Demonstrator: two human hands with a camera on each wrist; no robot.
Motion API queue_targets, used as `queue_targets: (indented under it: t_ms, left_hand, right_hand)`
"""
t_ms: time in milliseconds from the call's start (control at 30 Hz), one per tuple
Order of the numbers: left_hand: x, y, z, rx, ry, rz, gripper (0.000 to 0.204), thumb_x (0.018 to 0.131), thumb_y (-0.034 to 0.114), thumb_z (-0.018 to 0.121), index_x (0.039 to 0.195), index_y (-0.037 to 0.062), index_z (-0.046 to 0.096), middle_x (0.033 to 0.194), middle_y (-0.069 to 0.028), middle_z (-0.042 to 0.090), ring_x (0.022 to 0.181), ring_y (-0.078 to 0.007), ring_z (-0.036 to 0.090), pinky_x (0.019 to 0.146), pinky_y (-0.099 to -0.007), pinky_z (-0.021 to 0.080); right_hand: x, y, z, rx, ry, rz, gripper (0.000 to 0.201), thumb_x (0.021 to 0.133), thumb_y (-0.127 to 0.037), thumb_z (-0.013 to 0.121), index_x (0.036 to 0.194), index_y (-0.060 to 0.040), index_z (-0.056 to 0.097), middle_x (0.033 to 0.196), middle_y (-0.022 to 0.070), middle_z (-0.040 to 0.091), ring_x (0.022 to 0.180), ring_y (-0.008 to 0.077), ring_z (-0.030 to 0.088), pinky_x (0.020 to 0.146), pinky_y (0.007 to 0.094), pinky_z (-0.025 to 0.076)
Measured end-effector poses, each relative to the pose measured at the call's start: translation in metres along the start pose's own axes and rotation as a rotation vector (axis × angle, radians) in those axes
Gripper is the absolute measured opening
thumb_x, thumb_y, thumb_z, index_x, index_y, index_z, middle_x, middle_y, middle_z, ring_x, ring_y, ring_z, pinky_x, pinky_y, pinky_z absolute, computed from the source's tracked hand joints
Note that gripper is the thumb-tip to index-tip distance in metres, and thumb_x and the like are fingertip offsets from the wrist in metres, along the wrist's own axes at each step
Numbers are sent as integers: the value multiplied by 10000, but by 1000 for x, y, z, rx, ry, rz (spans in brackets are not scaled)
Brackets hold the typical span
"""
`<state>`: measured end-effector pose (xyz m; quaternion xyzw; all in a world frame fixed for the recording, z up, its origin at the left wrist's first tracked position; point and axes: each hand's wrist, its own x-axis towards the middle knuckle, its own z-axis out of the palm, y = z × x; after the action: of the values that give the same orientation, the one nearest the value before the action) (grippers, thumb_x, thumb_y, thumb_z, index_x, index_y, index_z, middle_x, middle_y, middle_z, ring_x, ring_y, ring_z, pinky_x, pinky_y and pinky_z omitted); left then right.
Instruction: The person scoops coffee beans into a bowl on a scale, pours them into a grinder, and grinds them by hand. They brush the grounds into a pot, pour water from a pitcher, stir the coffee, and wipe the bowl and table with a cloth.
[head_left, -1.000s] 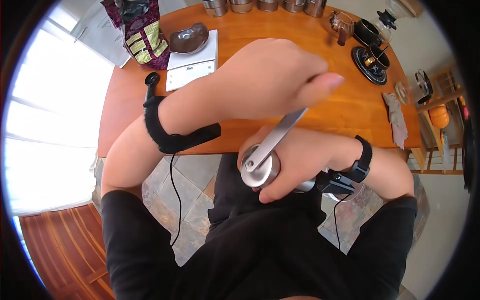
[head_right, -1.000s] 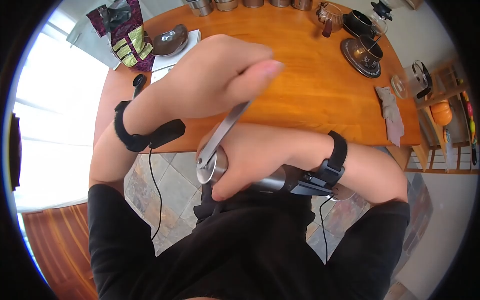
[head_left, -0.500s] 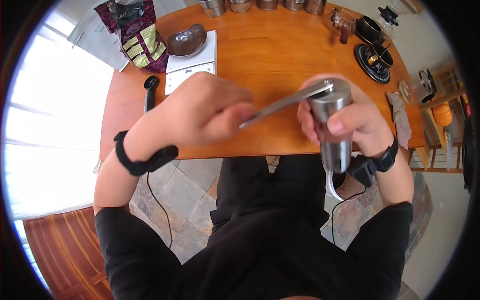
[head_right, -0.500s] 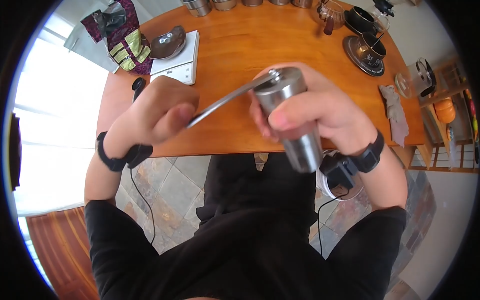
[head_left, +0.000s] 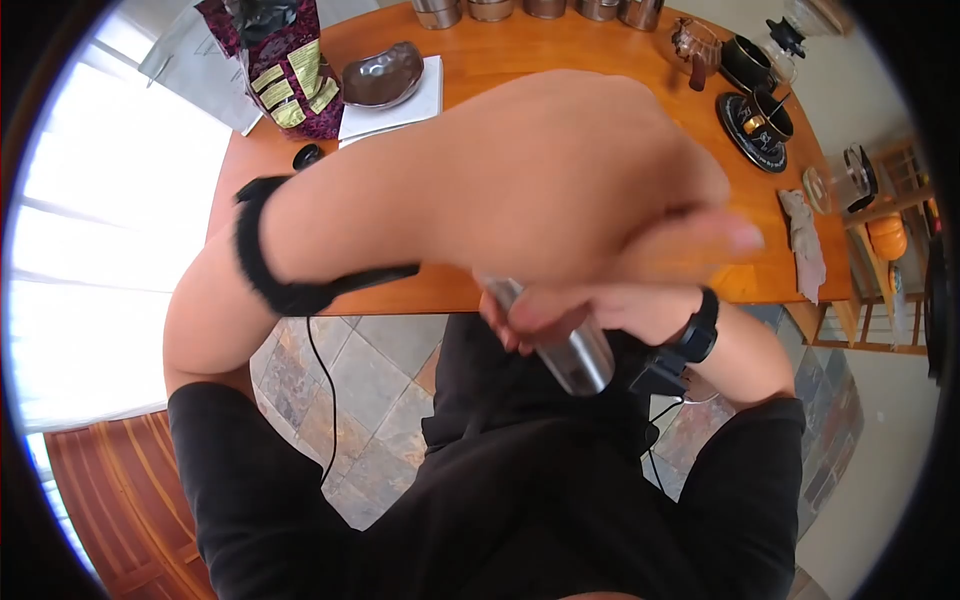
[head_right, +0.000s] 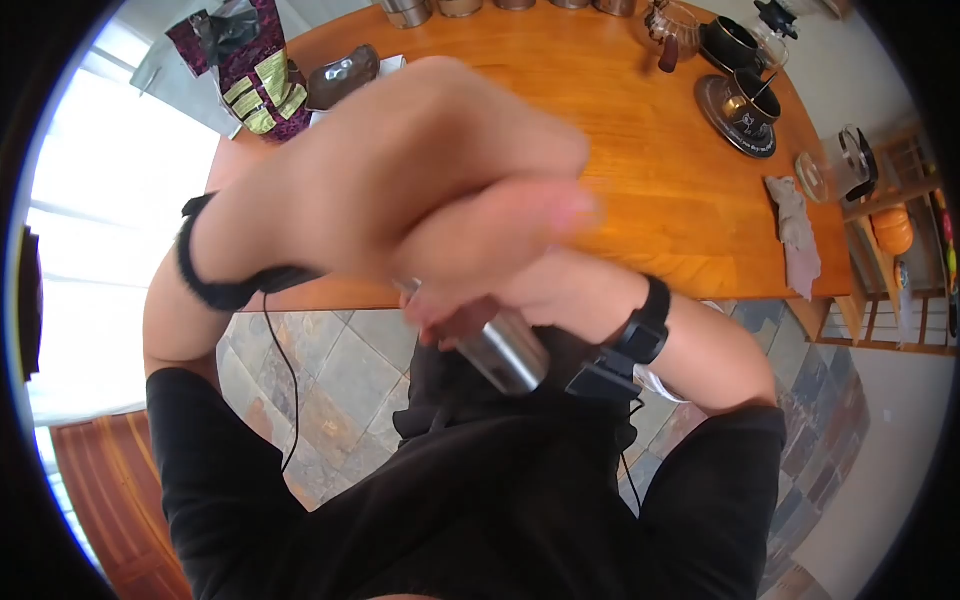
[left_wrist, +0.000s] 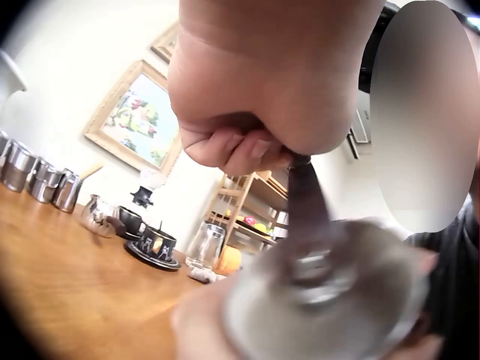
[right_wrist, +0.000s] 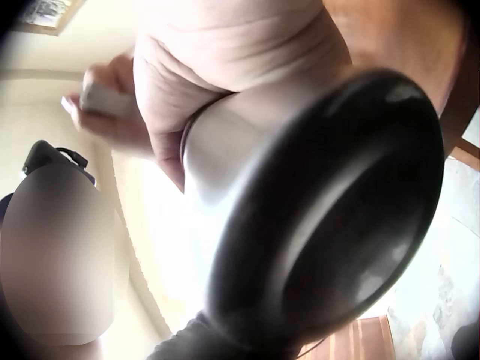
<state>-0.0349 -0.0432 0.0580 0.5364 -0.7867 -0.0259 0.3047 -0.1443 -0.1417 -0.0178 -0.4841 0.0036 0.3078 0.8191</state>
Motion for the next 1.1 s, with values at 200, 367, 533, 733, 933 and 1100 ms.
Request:
queue_targets:
  t_ms: [200, 367, 533, 733, 933, 1100]
  left_hand:
    - [-42, -1, -28, -16, -96, -21, 337, 924, 204, 516, 650, 7, 509, 555, -103, 428, 455, -286, 460, 441, -373, 364]
    - [-71, -44, -19, 11, 18, -261, 261, 901, 169, 517, 695, 11, 541, 550, -149, 436, 505, -313, 462, 492, -376, 387]
    - [-75, -93, 33, -482, 530, -715, 326, 1016, 247, 345, 810, 32, 479, 728, -48, 532, 641, -143, 521, 633, -281, 465]
    - [-21, -115, 53, -890, 806, -828, 327, 1036, 281, 324, 883, 52, 501, 784, -59, 560, 736, -185, 594, 721, -310, 505]
    - [35, -112, 39, -1262, 644, -694, 282, 1032, 250, 376, 989, 31, 548, 959, -96, 571, 987, -230, 599, 845, -330, 499]
    - [43, -101, 15, -951, 235, -608, 234, 1003, 134, 418, 1203, 28, 479, 1105, -96, 567, 1099, -210, 571, 912, -311, 473]
  right_hand:
    - [-23, -27, -52, -113, 240, -390, 517, 660, -157, 755, 1116, -1, 566, 899, 114, 631, 763, 203, 630, 709, 335, 525]
    - [-21, -33, -61, -133, 190, -507, 407, 689, -94, 744, 1045, 2, 572, 875, 120, 641, 754, 218, 640, 687, 335, 535]
    - [4, -30, -74, -137, 136, -442, 427, 661, -152, 782, 1008, -15, 575, 857, 126, 645, 743, 215, 651, 672, 342, 534]
    - [8, -43, -71, -359, 7, -353, 292, 693, -190, 775, 883, -39, 611, 811, 34, 649, 707, 98, 618, 610, 235, 494]
    - [14, -59, -78, -505, -64, -335, 364, 637, -142, 807, 918, -33, 601, 836, 43, 659, 775, 127, 636, 697, 268, 503]
    - [1, -65, -81, -857, 113, -445, 386, 662, -146, 796, 984, -42, 611, 895, 28, 632, 842, 109, 596, 748, 266, 478]
